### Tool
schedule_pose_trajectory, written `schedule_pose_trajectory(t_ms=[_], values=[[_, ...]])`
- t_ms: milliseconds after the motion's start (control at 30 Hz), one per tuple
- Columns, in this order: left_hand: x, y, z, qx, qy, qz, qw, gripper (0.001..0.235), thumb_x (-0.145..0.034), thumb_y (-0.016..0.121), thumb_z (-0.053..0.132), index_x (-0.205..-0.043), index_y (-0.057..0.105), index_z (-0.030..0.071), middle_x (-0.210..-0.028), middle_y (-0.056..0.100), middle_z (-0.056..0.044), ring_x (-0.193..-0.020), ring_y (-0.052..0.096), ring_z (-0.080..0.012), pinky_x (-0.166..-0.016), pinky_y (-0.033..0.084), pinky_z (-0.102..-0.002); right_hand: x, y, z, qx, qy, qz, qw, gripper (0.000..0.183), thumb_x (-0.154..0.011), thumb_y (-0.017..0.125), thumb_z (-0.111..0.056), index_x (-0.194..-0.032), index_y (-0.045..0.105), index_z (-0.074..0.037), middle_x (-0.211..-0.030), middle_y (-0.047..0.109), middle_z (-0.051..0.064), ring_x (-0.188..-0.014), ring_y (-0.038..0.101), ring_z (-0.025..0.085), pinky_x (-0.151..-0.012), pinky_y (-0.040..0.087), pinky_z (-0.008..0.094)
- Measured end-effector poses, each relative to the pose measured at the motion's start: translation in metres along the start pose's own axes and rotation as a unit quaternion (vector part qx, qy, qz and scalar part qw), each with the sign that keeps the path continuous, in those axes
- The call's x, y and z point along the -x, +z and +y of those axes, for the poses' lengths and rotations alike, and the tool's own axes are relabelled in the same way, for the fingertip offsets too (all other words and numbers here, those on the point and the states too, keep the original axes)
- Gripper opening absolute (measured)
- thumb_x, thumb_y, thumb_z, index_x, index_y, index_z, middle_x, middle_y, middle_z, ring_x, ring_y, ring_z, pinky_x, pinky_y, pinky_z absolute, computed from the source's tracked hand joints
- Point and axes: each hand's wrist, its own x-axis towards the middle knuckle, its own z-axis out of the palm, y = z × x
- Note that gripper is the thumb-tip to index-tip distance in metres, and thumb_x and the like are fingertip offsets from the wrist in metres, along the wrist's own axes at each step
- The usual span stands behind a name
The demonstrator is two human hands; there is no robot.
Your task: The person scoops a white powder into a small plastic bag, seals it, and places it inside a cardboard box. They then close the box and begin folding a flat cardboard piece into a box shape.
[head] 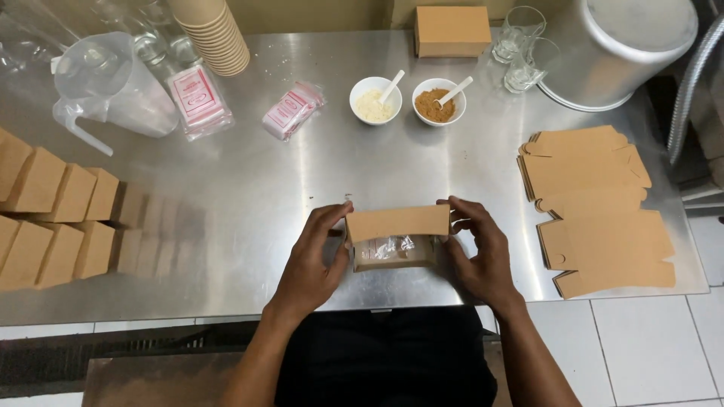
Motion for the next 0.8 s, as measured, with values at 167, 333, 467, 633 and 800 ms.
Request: schedule_pose_trajectory(t_ms=[167, 333, 467, 633, 800], values=[[0.028, 0.024, -0.014, -0.108, 0.028, 0.051, 0.992, 0.06, -0.106, 0.066, -0.011, -0.162, 0.056, 0.008, -0.151, 0.068, -0.018, -0.137, 0.073, -0.0427, -0.11, 0.066, -0.059, 0.025, 0.011, 0.004, 0.057, -0.07, 0.008, 0.996, 0.066, -0.1, 0.072, 0.019, -0.159, 0.066, -0.011, -0.15, 0.075, 0.016, -0.118, 0.077, 0.035, -0.088, 0.065, 0.045], [0.038, 0.045, -0.031, -0.117, 0.042, 0.087, 0.988, 0.061, -0.105, 0.061, -0.014, -0.158, 0.053, 0.013, -0.153, 0.064, -0.018, -0.14, 0.071, -0.0449, -0.11, 0.067, -0.062, 0.033, 0.019, 0.004, 0.061, -0.065, 0.009, 0.996, 0.06, -0.106, 0.065, 0.016, -0.155, 0.061, -0.019, -0.156, 0.069, 0.015, -0.101, 0.075, 0.03, -0.08, 0.066, 0.044], [0.047, 0.055, -0.046, -0.085, 0.065, 0.105, 0.989, 0.062, -0.106, 0.061, -0.02, -0.158, 0.051, 0.013, -0.159, 0.059, -0.02, -0.148, 0.067, -0.0417, -0.118, 0.067, -0.052, 0.048, 0.026, 0.016, 0.017, -0.049, 0.015, 0.999, 0.049, -0.113, 0.059, 0.007, -0.154, 0.056, -0.019, -0.162, 0.059, 0.02, -0.117, 0.074, 0.031, -0.088, 0.068, 0.04], [0.04, 0.062, -0.045, -0.027, 0.088, 0.12, 0.988, 0.062, -0.111, 0.056, -0.025, -0.162, 0.05, 0.009, -0.169, 0.055, -0.019, -0.171, 0.049, -0.0436, -0.146, 0.05, -0.057, 0.049, 0.034, 0.014, -0.037, -0.038, 0.027, 0.998, 0.043, -0.12, 0.053, 0.003, -0.157, 0.051, -0.019, -0.163, 0.054, 0.026, -0.143, 0.068, 0.031, -0.079, 0.068, 0.025], [0.02, 0.067, -0.035, 0.055, 0.008, 0.155, 0.986, 0.046, -0.11, 0.038, -0.006, -0.154, 0.051, 0.003, -0.157, 0.059, -0.021, -0.161, 0.053, -0.0526, -0.134, 0.047, -0.072, 0.037, 0.042, 0.011, -0.011, 0.026, 0.051, 0.998, 0.044, -0.112, 0.063, 0.005, -0.153, 0.057, -0.01, -0.153, 0.059, 0.016, -0.105, 0.075, 0.025, -0.078, 0.074, 0.04]])
